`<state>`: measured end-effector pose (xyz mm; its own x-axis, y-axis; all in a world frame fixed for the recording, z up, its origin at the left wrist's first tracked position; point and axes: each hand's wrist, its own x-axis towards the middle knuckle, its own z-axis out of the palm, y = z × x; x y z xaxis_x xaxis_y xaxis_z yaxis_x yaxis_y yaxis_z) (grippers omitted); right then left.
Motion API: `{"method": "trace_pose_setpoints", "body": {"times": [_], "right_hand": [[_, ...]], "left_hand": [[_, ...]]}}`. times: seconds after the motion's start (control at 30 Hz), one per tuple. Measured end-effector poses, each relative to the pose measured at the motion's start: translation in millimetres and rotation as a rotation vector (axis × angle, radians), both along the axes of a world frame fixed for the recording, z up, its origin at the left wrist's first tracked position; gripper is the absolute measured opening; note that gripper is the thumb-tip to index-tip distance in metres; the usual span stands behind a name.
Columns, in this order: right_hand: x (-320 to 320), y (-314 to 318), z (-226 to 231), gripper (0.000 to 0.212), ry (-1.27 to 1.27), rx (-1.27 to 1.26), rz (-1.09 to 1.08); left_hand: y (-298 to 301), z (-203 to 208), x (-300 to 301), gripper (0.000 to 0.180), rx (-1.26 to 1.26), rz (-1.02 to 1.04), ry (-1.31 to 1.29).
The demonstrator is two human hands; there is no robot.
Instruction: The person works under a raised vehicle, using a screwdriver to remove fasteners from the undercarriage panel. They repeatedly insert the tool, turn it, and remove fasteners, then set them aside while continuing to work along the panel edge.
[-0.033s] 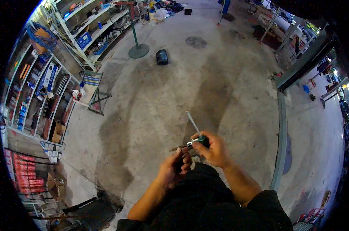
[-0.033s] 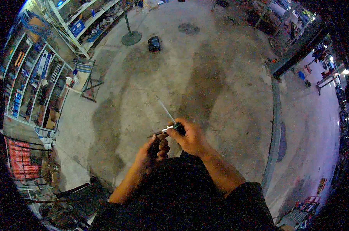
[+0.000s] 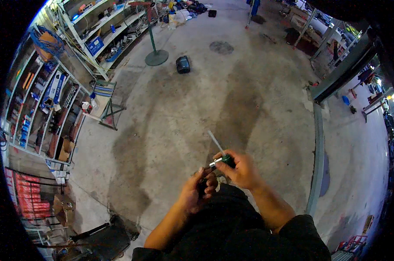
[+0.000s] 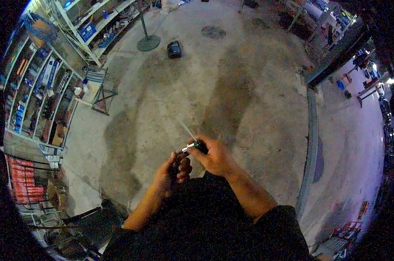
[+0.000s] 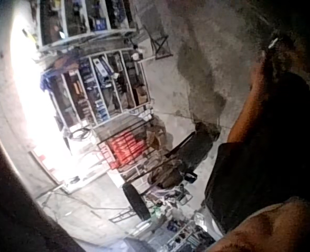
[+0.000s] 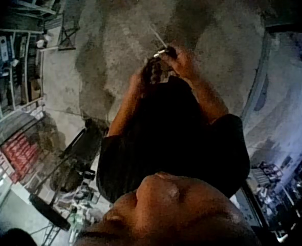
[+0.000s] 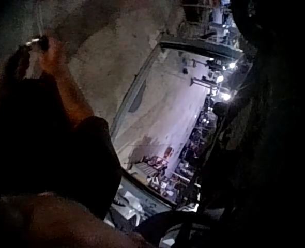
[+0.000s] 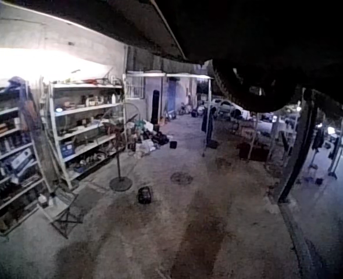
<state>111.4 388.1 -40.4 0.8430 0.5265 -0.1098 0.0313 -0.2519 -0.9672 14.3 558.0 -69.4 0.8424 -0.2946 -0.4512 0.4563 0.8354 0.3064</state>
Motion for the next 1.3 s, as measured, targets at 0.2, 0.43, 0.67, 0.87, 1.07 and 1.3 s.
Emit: {"method": "trace_pose_setpoints", "body": {"times": [0.2, 0.43, 0.67, 0.87, 1.07, 1.3], "right_hand": [[-3, 10, -8, 0.023, -0.171, 0.069, -0.009], [-14, 1, 24, 0.028, -0.600, -0.060, 0.005], [-27, -10, 9, 0.039, -0.658, -0.225, 0.099], [-31, -21, -12, 0.038, -0.604, -0.287, 0.049], [-9, -38, -4, 0.034, -0.569, -0.359, 0.109], [-7, -49, 5, 0.034, -0.405, -0.333, 0.108]], "left_hand": [[-3, 15, 11, 0.050, -0.021, 0.170, -0.034], [-16, 22, 40, 0.052, -0.071, 0.412, -0.077], [-39, 30, 47, 0.050, 0.074, 0.427, -0.114], [-44, 5, 58, 0.042, -0.049, 0.375, -0.258], [-69, 32, 54, 0.042, 0.032, 0.396, -0.193], [-67, -41, 67, 0.050, 0.120, 0.275, -0.496]]}}
